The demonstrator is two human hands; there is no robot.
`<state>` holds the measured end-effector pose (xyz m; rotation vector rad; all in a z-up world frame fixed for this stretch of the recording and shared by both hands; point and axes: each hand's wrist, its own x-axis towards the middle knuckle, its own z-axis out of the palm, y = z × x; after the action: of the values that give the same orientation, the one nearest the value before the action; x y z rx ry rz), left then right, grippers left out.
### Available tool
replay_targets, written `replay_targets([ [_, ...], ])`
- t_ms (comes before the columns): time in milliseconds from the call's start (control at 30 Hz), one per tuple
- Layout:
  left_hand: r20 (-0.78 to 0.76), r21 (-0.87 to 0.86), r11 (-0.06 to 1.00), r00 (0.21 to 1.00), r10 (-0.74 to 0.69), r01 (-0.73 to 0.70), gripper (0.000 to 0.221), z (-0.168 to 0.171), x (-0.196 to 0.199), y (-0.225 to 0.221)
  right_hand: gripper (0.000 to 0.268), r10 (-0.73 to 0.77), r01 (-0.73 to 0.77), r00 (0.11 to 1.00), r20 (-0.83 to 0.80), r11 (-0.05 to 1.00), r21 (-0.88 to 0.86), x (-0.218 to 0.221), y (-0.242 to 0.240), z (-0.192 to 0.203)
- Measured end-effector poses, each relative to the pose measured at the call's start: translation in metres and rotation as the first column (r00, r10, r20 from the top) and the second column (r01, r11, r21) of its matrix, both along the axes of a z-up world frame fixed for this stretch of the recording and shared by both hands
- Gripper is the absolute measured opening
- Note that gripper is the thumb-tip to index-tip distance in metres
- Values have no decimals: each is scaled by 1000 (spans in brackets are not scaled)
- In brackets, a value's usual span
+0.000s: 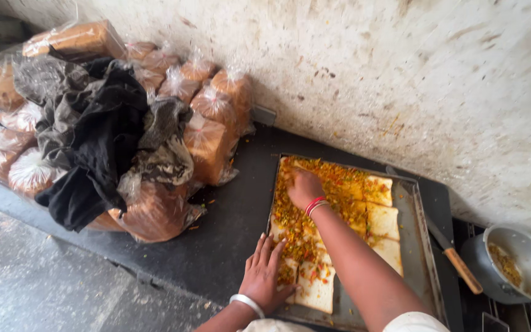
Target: The person mixes a filling on a griddle by hand, gathers the filling, and spreads it across several slices of bread on a tray.
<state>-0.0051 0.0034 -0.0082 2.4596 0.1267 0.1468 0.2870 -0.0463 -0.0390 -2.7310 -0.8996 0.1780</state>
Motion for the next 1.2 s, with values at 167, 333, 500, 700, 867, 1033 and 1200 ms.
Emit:
replay_targets([
  [167,26,12,1000,999,28,-29,106,-1,1,2,71,146,-96,955,257,976,-195,-47,-24,-15],
  [333,-5,14,999,999,47,-47,106,-2,0,-1,82,-227,279,954,197,912,-299,1,-89,-2],
  [500,-10,57,997,998,60,-60,103,-3,3,-4,60,-135,138,979,156,990,-11,5,-54,-23],
  [700,11,63,996,998,69,-69,103,-6,4,-5,62,168,-189,916,365,982,21,-78,-29,-13],
  [867,29,40,995,995,91,-92,103,-7,4,-5,69,59,-8,963,264,981,-192,-82,-117,6],
  [1033,18,49,996,997,74,-75,103,-5,5,-4,67,-267,249,942,202,962,108,-1,-127,6],
  [1200,44,28,995,994,99,-100,101,-10,5,-4,66,15,-16,981,194,1000,5,-30,-56,-10],
])
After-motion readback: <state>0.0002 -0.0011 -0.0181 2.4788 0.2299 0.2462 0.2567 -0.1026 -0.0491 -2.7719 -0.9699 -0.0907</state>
